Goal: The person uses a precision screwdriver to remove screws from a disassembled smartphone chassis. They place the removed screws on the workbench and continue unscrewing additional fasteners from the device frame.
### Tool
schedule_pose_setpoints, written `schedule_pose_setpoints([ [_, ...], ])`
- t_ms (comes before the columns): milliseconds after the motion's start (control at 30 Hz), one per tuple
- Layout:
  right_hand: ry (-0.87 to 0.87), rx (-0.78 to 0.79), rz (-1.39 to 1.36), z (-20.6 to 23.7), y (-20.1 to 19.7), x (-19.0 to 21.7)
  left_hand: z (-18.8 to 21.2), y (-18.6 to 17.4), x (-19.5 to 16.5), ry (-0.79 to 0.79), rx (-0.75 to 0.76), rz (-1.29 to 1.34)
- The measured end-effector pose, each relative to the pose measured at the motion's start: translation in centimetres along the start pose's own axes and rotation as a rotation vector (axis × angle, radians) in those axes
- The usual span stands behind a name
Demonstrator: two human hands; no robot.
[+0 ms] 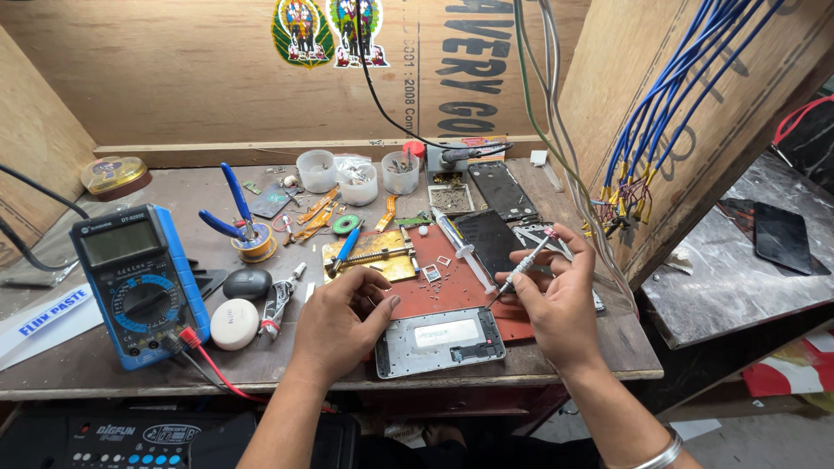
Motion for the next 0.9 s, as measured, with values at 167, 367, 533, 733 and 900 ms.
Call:
schedule_pose_setpoints([
  [167, -0.051, 0.086, -0.013, 0.5, -0.2, 0.4, 0.0, 0.1, 0.0, -0.003, 0.015, -0.019],
  [367, 0.003, 0.271, 0.055, 1.0, 0.1, 0.6, 0.1, 0.3, -0.2, 0.043, 0.058, -0.018],
  [533, -0.109, 0.285, -0.016, 1.1, 0.0, 1.0, 0.0, 0.3, -0.1, 0.043, 0.061, -0.03],
  [733, -0.055, 0.274, -0.022, 1.2, 0.0, 0.7, 0.0, 0.4, -0.1, 0.064, 0.061, -0.006],
  [900, -0.162, 0.22, -0.115, 2.6, 0.2, 1.2, 0.0, 0.4, -0.1, 0.065, 0.059, -0.005],
])
Point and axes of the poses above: each hand's wrist, its own z-axis away from the middle knuckle, its own y-axis out of the palm, x = y × z, the point moved 4 cm from there along -z, towards the middle knuckle, and after that the axes turned 15 degrees about z, right-handed, at the moved point
